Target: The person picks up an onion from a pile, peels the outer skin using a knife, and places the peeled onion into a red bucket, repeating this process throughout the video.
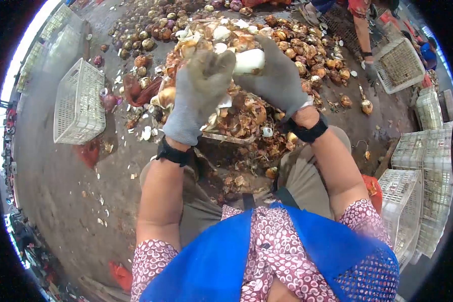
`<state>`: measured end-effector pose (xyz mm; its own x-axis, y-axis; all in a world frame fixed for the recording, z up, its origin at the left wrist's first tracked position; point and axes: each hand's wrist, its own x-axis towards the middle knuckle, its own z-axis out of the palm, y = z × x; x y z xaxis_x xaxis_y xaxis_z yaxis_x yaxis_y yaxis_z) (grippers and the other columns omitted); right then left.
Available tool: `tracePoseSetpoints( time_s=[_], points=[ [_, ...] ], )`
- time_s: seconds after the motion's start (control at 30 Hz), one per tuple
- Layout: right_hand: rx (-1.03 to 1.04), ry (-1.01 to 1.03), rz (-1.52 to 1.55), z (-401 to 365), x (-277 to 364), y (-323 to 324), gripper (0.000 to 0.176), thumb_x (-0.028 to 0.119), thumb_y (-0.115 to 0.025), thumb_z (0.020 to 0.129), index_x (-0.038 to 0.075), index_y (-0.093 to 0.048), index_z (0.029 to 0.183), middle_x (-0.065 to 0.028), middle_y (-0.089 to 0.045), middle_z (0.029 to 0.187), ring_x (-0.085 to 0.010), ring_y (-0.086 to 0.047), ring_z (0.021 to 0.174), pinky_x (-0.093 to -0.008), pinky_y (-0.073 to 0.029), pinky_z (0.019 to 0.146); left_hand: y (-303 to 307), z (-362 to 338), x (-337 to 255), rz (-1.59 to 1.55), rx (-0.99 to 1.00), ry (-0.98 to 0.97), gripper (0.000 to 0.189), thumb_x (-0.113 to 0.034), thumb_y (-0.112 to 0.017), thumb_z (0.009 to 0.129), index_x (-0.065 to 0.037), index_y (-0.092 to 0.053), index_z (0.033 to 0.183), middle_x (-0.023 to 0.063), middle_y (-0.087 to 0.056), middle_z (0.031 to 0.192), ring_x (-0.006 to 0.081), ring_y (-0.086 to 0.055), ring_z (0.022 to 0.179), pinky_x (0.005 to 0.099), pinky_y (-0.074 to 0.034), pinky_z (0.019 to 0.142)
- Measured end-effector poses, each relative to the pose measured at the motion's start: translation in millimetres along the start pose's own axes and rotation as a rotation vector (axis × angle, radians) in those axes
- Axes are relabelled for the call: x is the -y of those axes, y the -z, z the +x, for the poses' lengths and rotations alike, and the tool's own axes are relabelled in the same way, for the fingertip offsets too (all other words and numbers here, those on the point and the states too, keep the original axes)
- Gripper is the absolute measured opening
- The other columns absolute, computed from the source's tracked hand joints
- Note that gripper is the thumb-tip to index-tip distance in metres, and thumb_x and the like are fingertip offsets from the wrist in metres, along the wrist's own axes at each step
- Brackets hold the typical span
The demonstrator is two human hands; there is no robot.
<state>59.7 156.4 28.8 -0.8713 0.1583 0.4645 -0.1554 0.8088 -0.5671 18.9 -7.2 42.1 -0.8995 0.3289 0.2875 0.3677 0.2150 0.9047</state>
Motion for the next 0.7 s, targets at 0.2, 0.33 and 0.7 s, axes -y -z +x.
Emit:
tracePoseSetpoints(
  time_s=[0.2, 0.33, 0.7],
  points=[
    [0.035, 0.120, -0.386, -5, 12, 8, 0.069, 0.028, -0.080, 0.065, 0.003, -0.050, 0.121, -0.0168, -0.065, 0.098, -0.0256, -0.066, 0.088, -0.0354, -0.053, 0.075, -1, -9, 1, 0.550, 0.138, -0.137, 0.035, -0.037, -0.063, 0.085, -0.002, -0.063, 0.088, 0.0176, -0.065, 0.073, 0.0246, -0.067, 0.071, 0.0350, -0.050, 0.063],
    [-0.053, -0.199, 0.323, -17, -1, 41, 0.050, 0.026, -0.074, 0.074, 0.000, -0.058, 0.113, -0.0103, -0.066, 0.096, -0.0179, -0.065, 0.082, -0.0321, -0.053, 0.068, 7, -10, 10, -0.267, 0.101, 0.022, 0.026, -0.026, -0.058, 0.090, -0.002, -0.064, 0.097, 0.0175, -0.062, 0.076, 0.0274, -0.062, 0.069, 0.0374, -0.049, 0.067],
    [-0.105, -0.781, 0.039, -239, 5, 273, 0.044, 0.028, -0.063, 0.081, 0.000, -0.058, 0.115, -0.0097, -0.064, 0.102, -0.0209, -0.062, 0.085, -0.0317, -0.050, 0.071, 8, -20, 42, 0.713, 0.163, -0.167, 0.033, -0.033, -0.061, 0.089, -0.005, -0.064, 0.105, 0.0212, -0.066, 0.085, 0.0363, -0.064, 0.077, 0.0406, -0.049, 0.067]
  ],
)
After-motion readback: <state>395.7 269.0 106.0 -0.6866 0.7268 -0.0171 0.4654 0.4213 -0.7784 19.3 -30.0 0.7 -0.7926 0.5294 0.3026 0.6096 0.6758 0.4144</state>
